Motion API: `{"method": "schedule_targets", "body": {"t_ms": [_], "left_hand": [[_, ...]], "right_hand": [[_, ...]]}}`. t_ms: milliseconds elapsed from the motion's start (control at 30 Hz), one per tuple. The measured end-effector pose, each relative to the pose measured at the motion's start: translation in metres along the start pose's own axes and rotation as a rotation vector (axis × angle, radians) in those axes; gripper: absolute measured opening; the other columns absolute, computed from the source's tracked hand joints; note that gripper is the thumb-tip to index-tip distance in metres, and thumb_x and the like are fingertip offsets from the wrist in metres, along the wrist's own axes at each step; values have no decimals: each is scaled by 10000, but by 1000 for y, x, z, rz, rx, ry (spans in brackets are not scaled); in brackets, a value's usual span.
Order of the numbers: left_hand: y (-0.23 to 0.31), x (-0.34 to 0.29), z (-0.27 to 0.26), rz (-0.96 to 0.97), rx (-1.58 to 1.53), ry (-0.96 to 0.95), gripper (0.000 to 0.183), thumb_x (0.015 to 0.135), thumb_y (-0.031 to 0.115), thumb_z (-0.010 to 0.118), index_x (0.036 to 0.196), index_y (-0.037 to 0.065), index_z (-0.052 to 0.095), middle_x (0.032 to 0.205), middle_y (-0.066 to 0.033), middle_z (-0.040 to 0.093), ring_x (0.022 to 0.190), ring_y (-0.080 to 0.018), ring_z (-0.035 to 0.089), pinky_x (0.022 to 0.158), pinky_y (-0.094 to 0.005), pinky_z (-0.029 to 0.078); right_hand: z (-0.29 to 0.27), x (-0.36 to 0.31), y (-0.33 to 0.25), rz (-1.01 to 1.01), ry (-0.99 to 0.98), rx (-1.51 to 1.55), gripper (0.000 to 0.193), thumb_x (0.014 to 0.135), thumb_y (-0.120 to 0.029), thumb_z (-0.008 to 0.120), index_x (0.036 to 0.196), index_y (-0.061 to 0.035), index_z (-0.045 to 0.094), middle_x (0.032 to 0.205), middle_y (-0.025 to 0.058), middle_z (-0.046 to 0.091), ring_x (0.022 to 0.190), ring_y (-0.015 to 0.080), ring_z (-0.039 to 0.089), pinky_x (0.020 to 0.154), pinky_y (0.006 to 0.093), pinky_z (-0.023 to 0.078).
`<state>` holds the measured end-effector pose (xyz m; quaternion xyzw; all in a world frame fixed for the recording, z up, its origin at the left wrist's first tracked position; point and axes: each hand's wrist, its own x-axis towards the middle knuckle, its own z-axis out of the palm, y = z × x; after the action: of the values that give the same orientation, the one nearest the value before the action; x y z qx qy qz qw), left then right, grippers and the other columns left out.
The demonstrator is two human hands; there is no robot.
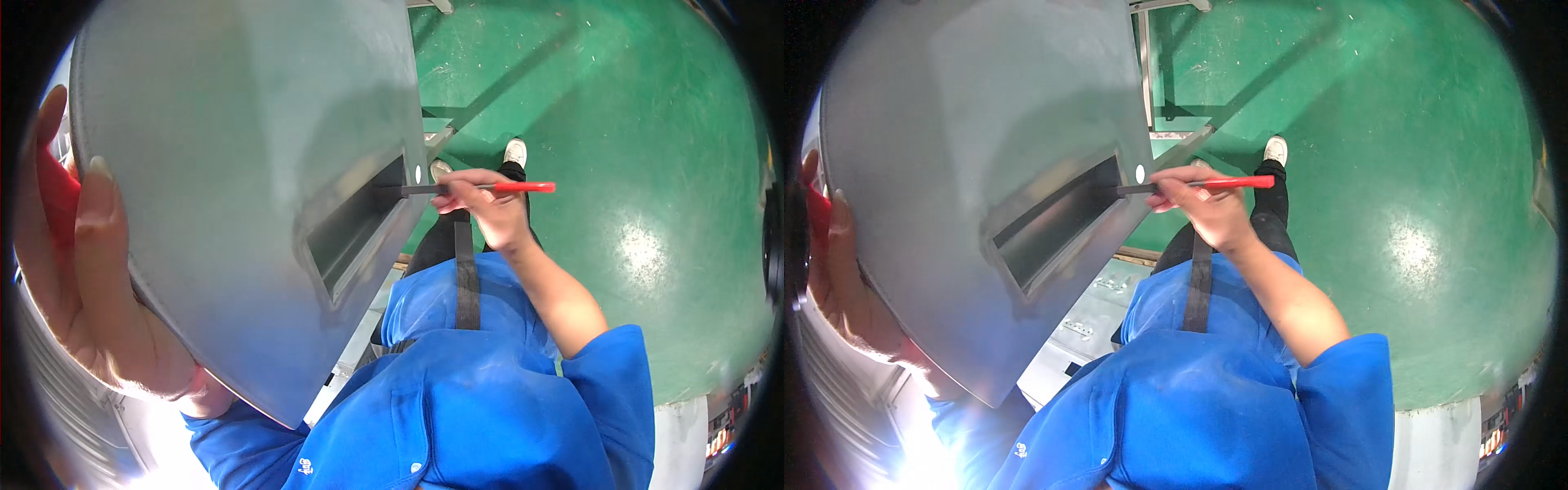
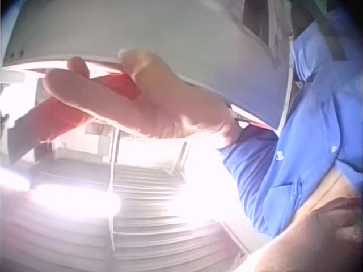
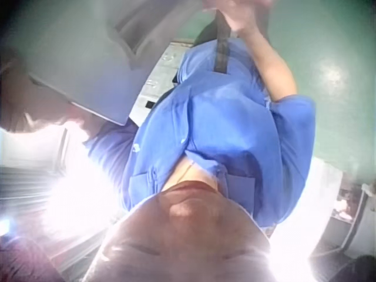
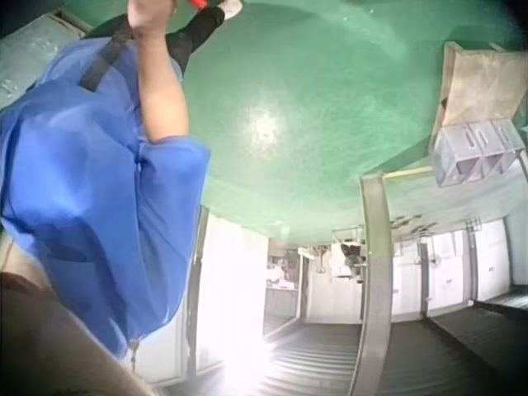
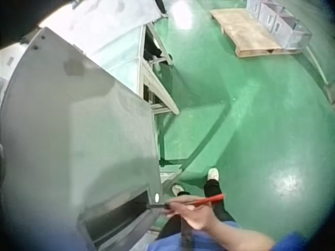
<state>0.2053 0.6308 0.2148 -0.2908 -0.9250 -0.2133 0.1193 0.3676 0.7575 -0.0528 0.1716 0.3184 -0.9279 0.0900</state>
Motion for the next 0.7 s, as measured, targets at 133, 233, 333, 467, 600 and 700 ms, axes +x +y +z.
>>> {"method": "schedule_targets", "body": {"t_ms": [133,233,333,467,600,700], "left_hand": [[28,9,41,-65,56,114,595,757,-42,462,1341,41,381,1306,-200,369,1113,-273,404,874,-390,368],[23,10,22,-80,-65,8,595,762,-42,466,1345,43,375,1321,-197,357,1117,-272,406,868,-390,377],[36,5,16,-405,-154,98,604,769,-36,478,1355,49,356,1347,-186,332,1150,-274,393,891,-396,373],[24,5,23,-286,-123,83,604,774,-30,484,1358,51,351,1354,-181,326,1164,-274,388,905,-400,369],[10,0,15,-138,-100,35,597,777,-27,484,1354,50,355,1350,-180,331,1164,-273,391,907,-400,369],[8,-1,13,-108,-81,25,591,779,-24,484,1352,50,358,1347,-179,336,1164,-273,392,909,-400,370]], "right_hand": [[1,7,7,-6,47,79,188,879,-89,562,1009,41,603,842,125,648,781,204,657,707,318,552],[2,1,-3,-23,43,19,181,877,-81,563,1001,43,605,845,121,645,781,202,655,706,311,551],[-2,0,-12,-52,41,5,177,881,-68,550,1004,51,594,854,133,644,784,207,652,711,326,549],[7,-3,4,-64,14,-56,171,886,-44,526,1009,57,589,860,139,636,807,207,647,744,329,544],[4,-15,-1,-64,5,-91,166,879,-21,525,1009,61,585,891,144,633,834,205,640,772,315,533],[15,-11,11,-196,-30,-124,167,881,-9,510,1010,70,581,919,149,629,836,206,639,781,314,530]]}}
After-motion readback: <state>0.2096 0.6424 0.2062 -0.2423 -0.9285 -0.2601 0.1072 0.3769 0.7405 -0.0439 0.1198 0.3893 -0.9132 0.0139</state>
